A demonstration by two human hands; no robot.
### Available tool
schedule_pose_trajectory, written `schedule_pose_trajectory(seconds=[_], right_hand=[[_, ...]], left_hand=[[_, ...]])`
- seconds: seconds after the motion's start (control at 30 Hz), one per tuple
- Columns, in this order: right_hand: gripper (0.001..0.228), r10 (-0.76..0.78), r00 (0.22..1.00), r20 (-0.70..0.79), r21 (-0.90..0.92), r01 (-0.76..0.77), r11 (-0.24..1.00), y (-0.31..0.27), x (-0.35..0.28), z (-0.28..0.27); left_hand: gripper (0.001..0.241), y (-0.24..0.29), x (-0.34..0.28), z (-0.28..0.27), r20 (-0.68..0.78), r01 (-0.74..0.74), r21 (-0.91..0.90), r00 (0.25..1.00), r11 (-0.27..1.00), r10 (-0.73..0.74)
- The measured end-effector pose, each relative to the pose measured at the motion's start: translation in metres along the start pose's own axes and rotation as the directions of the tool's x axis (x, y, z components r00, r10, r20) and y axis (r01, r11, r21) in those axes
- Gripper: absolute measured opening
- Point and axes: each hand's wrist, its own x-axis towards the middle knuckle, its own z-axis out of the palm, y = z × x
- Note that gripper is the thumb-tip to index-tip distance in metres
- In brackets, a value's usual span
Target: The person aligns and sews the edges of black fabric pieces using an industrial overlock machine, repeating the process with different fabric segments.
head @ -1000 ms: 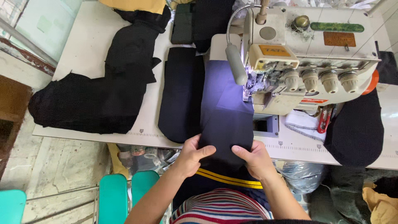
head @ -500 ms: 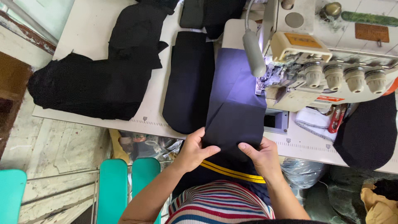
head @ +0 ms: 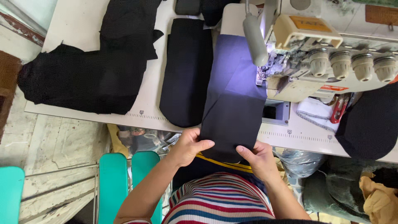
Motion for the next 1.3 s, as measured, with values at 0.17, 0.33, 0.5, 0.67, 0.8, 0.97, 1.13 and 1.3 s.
schedule_pose_trajectory(seconds=[0.17, 0.33, 0.5, 0.67, 0.8, 0.97, 1.13, 1.3], right_hand=[[0.009, -0.024, 1.0, -0.002, 0.004, 0.024, 1.0, 0.014, 0.002, -0.007], [0.008, -0.043, 0.999, -0.007, -0.008, 0.042, 0.999, 0.003, 0.001, -0.002], [0.005, -0.028, 1.0, 0.012, -0.029, 0.028, 0.999, -0.009, 0.0, 0.003], [0.006, -0.005, 1.0, 0.025, -0.031, 0.005, 0.999, -0.011, -0.002, 0.004], [0.006, 0.007, 1.0, 0.028, -0.024, -0.006, 1.0, -0.01, -0.001, 0.004], [0.008, 0.0, 1.0, 0.022, -0.096, 0.002, 0.995, 0.007, -0.004, -0.006], [0.009, -0.008, 1.0, 0.028, -0.127, 0.012, 0.992, -0.005, -0.005, 0.0], [0.024, -0.056, 0.998, 0.036, -0.317, 0.065, 0.946, -0.016, -0.006, 0.007]], left_hand=[[0.019, -0.009, 0.002, -0.006, 0.017, 0.01, -0.009, 1.0, 1.0, -0.01], [0.013, 0.003, -0.002, 0.0, 0.033, 0.014, 0.011, 0.999, 1.0, -0.014], [0.015, 0.005, -0.003, -0.004, 0.055, 0.006, 0.119, 0.998, 0.993, -0.013], [0.015, 0.002, -0.001, -0.008, 0.051, 0.011, 0.154, 0.999, 0.988, -0.019], [0.018, 0.015, -0.003, -0.002, 0.053, 0.005, 0.184, 0.999, 0.983, -0.015], [0.02, 0.011, 0.001, -0.007, 0.071, -0.028, 0.213, 0.997, 0.977, 0.013], [0.02, 0.031, -0.006, 0.003, 0.077, -0.049, 0.251, 0.997, 0.967, 0.03], [0.036, 0.036, -0.011, 0.003, 0.176, -0.068, 0.384, 0.984, 0.921, 0.0]])
